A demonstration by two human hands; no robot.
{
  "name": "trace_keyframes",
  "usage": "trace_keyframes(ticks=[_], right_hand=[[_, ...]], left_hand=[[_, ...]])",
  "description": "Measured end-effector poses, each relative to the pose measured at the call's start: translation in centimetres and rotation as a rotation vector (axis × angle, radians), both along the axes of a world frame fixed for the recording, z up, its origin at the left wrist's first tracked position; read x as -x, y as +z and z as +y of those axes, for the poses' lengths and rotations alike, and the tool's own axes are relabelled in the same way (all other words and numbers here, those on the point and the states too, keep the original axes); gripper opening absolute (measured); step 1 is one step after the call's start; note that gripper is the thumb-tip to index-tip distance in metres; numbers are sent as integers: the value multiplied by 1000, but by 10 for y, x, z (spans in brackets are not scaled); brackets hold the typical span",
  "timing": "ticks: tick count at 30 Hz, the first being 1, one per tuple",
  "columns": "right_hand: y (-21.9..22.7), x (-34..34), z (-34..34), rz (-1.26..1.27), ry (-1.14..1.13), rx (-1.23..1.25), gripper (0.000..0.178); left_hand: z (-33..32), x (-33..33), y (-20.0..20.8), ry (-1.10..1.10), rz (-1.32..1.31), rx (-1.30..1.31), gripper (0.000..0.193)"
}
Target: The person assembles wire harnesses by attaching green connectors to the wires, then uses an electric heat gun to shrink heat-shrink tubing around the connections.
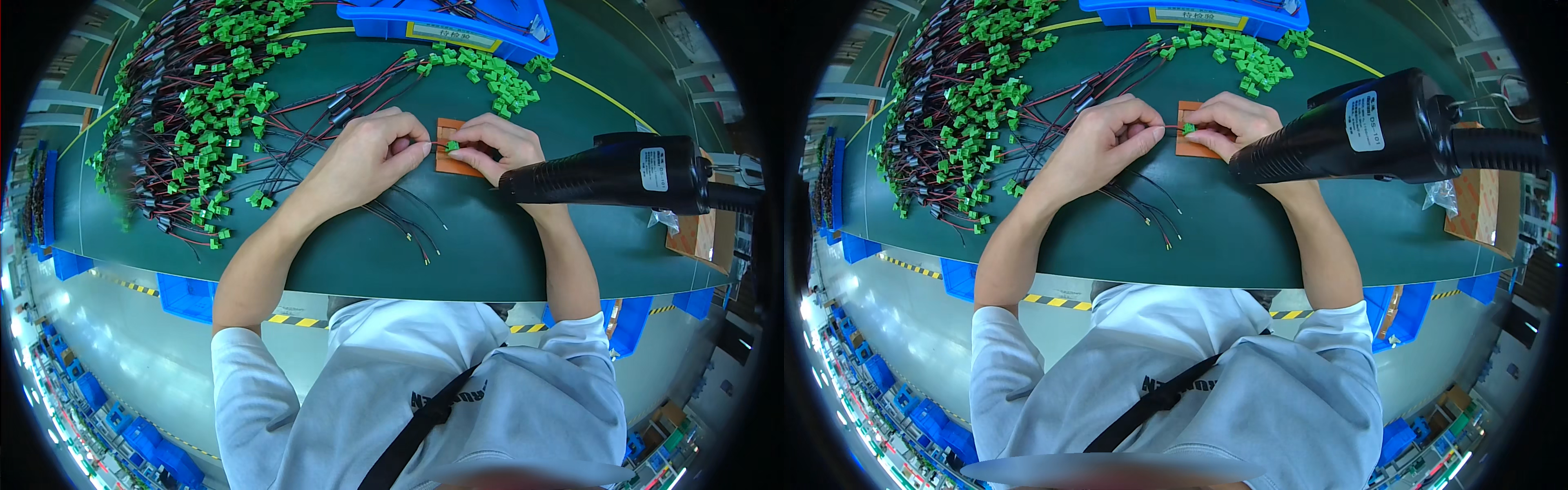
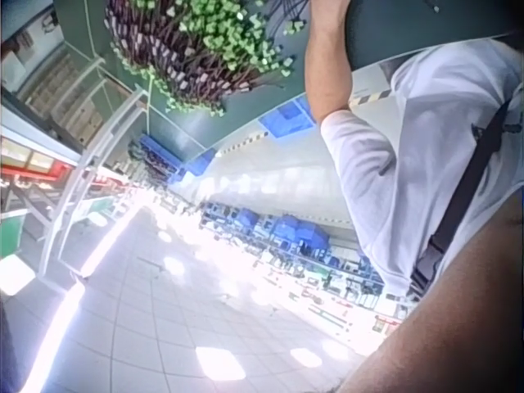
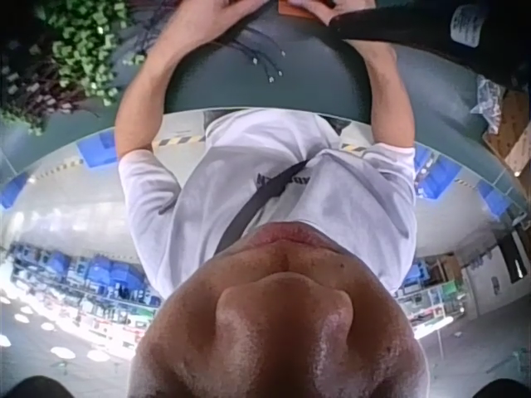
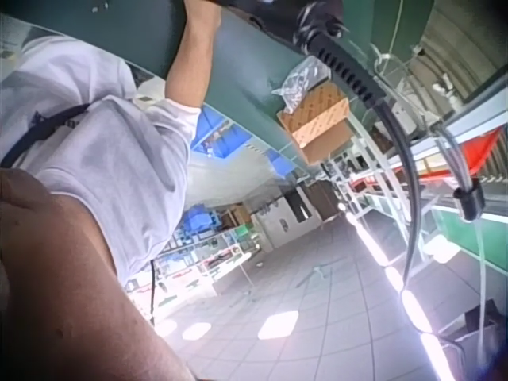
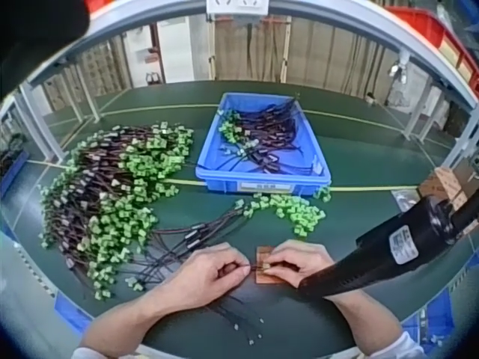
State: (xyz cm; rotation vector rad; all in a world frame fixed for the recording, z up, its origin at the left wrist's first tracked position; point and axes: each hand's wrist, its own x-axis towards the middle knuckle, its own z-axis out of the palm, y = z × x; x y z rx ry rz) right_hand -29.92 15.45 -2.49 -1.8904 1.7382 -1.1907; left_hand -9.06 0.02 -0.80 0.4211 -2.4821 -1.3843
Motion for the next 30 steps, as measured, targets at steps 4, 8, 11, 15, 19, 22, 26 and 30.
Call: trace_keyframes(ticks=[4,8,11,15,19,22,26,30], right_hand=[[4,2,-1,17,-37,32,20],[1,1,-2,-23,-80,66,15],[0,5,-1,-29,-116,57,16],[-2,6,-1,-33,-104,83,17],[2,2,-2,-25,-91,80,17],[0,1,-3,-24,-82,90,16],[1,1,-3,-20,-79,93,16],[1,-1,-3,-33,-72,91,17]], left_hand=[[3,0,-2,9,83,118,13],[4,1,-7,31,132,196,12],[5,1,-6,74,161,255,12],[5,2,-5,84,116,198,15],[4,2,-7,56,99,185,15],[5,2,-8,51,112,193,15],[6,3,-6,62,108,193,14],[6,3,-8,70,134,232,13]])
